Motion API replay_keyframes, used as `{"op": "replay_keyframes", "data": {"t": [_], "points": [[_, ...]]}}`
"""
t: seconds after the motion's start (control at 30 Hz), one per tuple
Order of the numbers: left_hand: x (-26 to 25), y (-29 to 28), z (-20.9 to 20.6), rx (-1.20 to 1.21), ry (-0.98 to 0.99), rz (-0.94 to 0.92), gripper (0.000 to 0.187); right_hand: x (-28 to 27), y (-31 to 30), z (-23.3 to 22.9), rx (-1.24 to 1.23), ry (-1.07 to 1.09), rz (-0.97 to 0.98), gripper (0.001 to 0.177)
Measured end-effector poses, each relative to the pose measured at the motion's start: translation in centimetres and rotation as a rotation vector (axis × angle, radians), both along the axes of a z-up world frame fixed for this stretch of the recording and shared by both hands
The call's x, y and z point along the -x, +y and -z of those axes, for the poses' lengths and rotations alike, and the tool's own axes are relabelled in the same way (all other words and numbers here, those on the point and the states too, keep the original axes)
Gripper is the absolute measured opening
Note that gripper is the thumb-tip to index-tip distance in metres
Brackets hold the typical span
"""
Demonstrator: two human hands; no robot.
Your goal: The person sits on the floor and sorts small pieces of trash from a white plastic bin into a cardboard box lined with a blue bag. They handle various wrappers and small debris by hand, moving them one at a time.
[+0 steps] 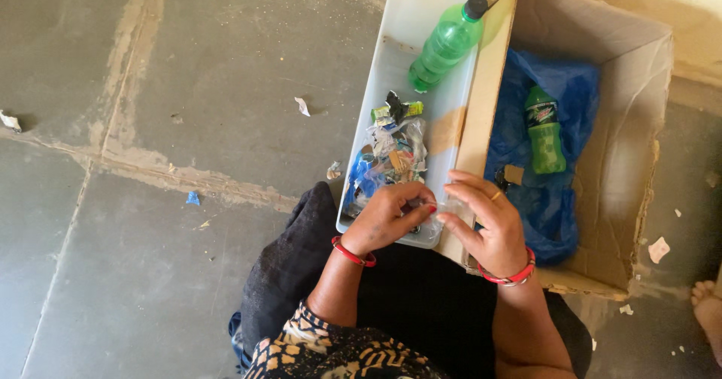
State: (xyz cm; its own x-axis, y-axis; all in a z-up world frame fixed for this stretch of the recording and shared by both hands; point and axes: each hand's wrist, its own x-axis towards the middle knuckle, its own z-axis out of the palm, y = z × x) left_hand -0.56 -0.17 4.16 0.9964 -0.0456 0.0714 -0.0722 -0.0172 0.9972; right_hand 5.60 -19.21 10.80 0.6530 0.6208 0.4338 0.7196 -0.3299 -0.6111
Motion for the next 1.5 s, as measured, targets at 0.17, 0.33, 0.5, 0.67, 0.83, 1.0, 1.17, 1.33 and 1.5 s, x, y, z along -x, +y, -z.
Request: {"op": "replay_keyframes", "data": {"t": [0.17,0.33,0.5,0.67,0.83,1.0,1.17,1.33,1.5], "points": [[-0.1,0.1,-0.4,-0.009,0.124,-0.043,0.011,-0.1,-0.8,1.9,0.104,0.153,-0.021,0.017],[-0.1,-0.5,0.4,0.019,0.001,-0.038,0.022,0.0,-0.9,2.2,0.068,0.149,0.002,0.013],[0.2,-0.5,3.7,0.287,0.080,-0.223,0.010,-0.5,-2.8,2.2,0.009,0.052,0.169,0.011],[-0.8,0.7,5.1,0.677,0.048,-0.532,0.009,-4.4,-8.8,2.0,0.183,-0.131,0.450,0.010],[-0.7,0.6,4.6,0.688,0.020,-0.489,0.009,-5.1,-9.3,1.1,0.602,-0.206,0.473,0.024],[-0.6,1.0,4.1,0.707,0.009,-0.510,0.007,-3.0,-4.0,-1.8,0.182,-0.119,0.178,0.017],[-0.6,1.3,4.0,0.713,-0.004,-0.546,0.009,-5.2,3.7,2.5,0.420,-0.131,-0.097,0.016],[-0.7,1.2,4.4,0.721,-0.030,-0.547,0.009,-10.2,12.1,13.0,1.014,-0.060,-0.161,0.014],[-0.7,1.6,4.6,0.784,-0.077,-0.553,0.011,-9.5,13.9,17.6,1.081,0.154,-0.289,0.020]]}}
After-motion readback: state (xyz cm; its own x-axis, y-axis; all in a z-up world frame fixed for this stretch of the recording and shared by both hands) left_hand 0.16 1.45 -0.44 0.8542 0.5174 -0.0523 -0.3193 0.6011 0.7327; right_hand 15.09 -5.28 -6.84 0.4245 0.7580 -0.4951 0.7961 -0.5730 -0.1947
